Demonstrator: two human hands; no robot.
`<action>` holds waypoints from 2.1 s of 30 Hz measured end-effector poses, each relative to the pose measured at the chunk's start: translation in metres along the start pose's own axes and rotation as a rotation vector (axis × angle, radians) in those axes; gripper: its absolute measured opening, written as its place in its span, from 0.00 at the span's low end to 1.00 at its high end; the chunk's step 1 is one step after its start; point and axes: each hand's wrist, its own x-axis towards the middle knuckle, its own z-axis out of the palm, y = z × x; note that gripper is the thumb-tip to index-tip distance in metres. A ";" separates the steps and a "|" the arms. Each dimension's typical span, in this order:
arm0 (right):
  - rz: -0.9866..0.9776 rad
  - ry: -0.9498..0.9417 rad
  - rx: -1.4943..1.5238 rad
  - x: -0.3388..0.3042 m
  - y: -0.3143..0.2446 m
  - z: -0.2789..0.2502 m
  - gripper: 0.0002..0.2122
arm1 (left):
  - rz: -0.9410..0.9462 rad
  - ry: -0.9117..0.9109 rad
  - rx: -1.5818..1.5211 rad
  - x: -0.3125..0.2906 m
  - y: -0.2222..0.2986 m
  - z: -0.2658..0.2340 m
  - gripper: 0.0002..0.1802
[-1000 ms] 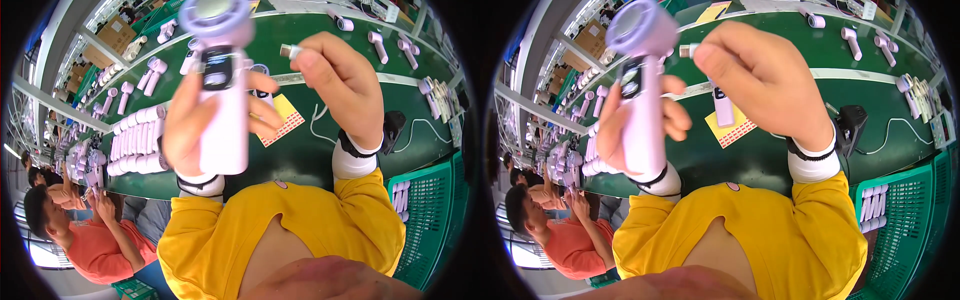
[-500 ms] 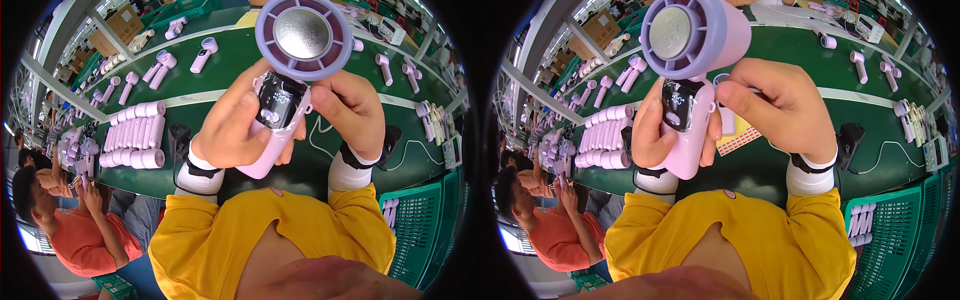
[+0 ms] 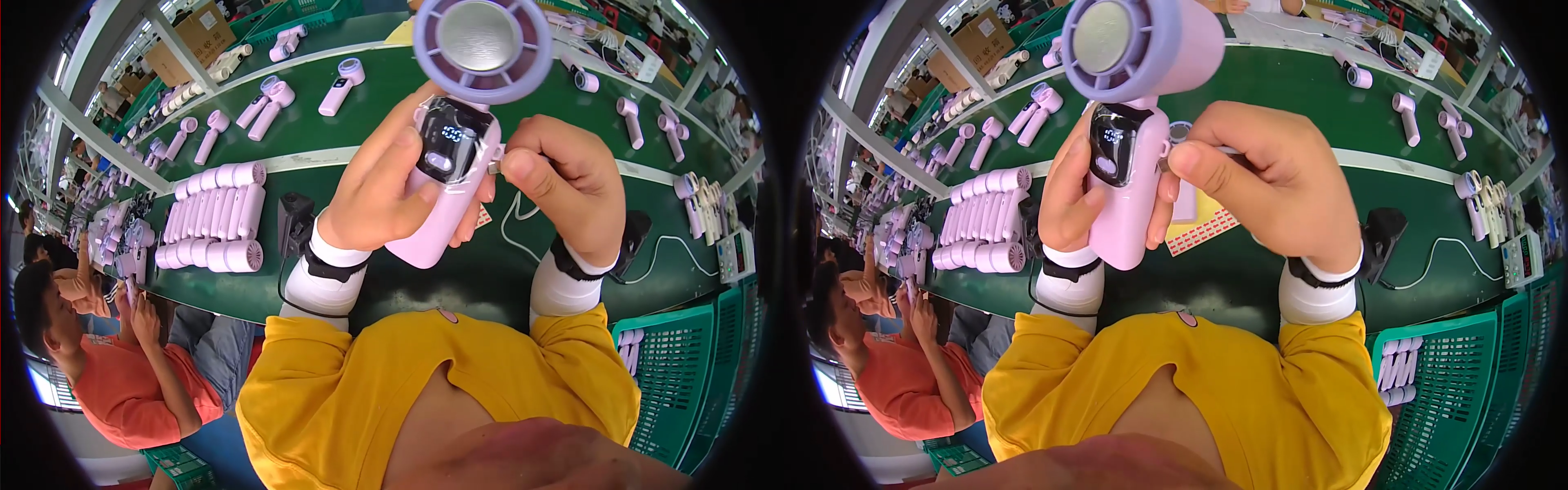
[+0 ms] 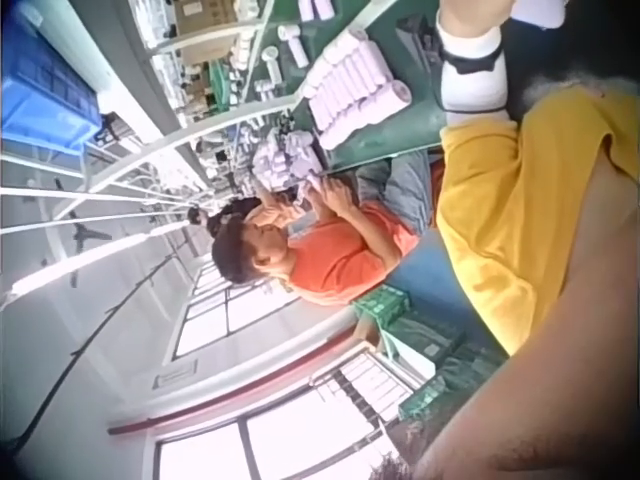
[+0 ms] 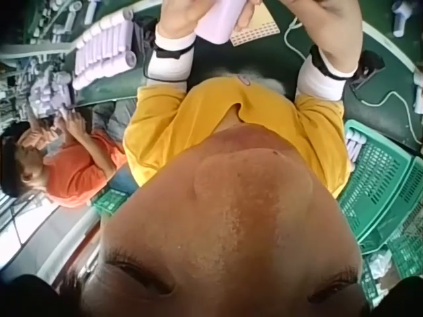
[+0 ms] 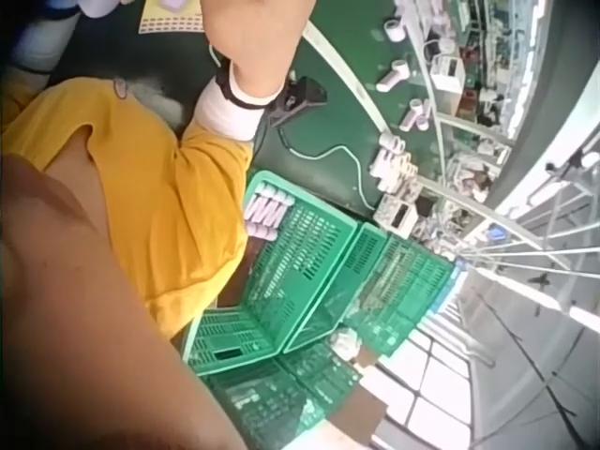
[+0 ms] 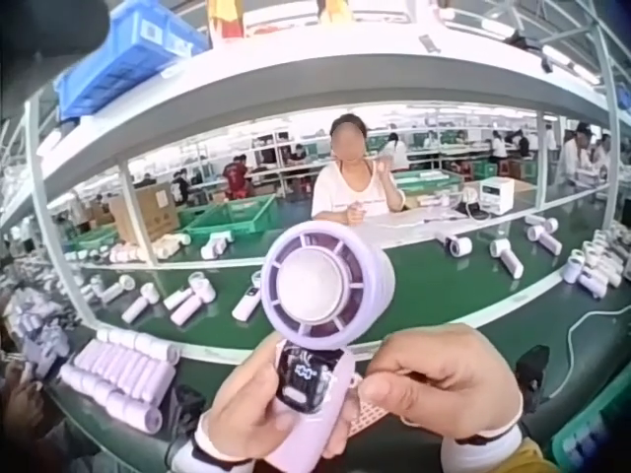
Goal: Testing and inspecting handheld fans on an assembly line.
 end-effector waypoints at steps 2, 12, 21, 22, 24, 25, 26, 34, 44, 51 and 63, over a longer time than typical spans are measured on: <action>-0.012 0.086 -0.075 0.002 0.001 0.008 0.09 | 0.204 0.053 0.448 0.003 -0.004 -0.006 0.25; -0.104 0.237 -0.198 0.014 0.022 0.024 0.10 | 0.444 0.211 1.437 0.001 -0.017 -0.013 0.28; -0.055 0.407 -0.218 0.009 0.016 0.011 0.08 | 0.217 0.327 0.174 0.001 0.000 -0.010 0.32; -0.057 0.487 -0.214 0.007 0.013 0.007 0.07 | 0.231 0.337 0.101 -0.002 0.004 -0.014 0.32; -0.149 0.737 -0.137 -0.003 0.005 -0.009 0.08 | 0.360 0.375 0.025 -0.006 0.019 -0.009 0.25; -0.158 0.734 -0.122 -0.006 0.003 -0.013 0.08 | 0.486 0.425 0.042 -0.016 0.032 0.002 0.19; -0.171 0.748 -0.071 -0.008 0.001 -0.015 0.08 | 0.637 0.410 0.092 -0.029 0.037 0.016 0.20; -0.134 0.771 0.057 -0.013 0.006 -0.017 0.10 | 0.732 0.816 0.189 -0.044 0.047 0.058 0.30; -0.287 0.938 0.145 -0.025 -0.007 -0.042 0.11 | 0.155 0.812 0.466 0.024 0.003 -0.068 0.19; -0.414 0.826 0.182 -0.044 -0.013 -0.058 0.12 | -0.340 0.501 0.724 0.084 -0.163 -0.208 0.24; -0.410 0.761 0.070 -0.036 -0.006 -0.048 0.13 | 0.073 0.934 1.363 0.061 -0.171 -0.175 0.09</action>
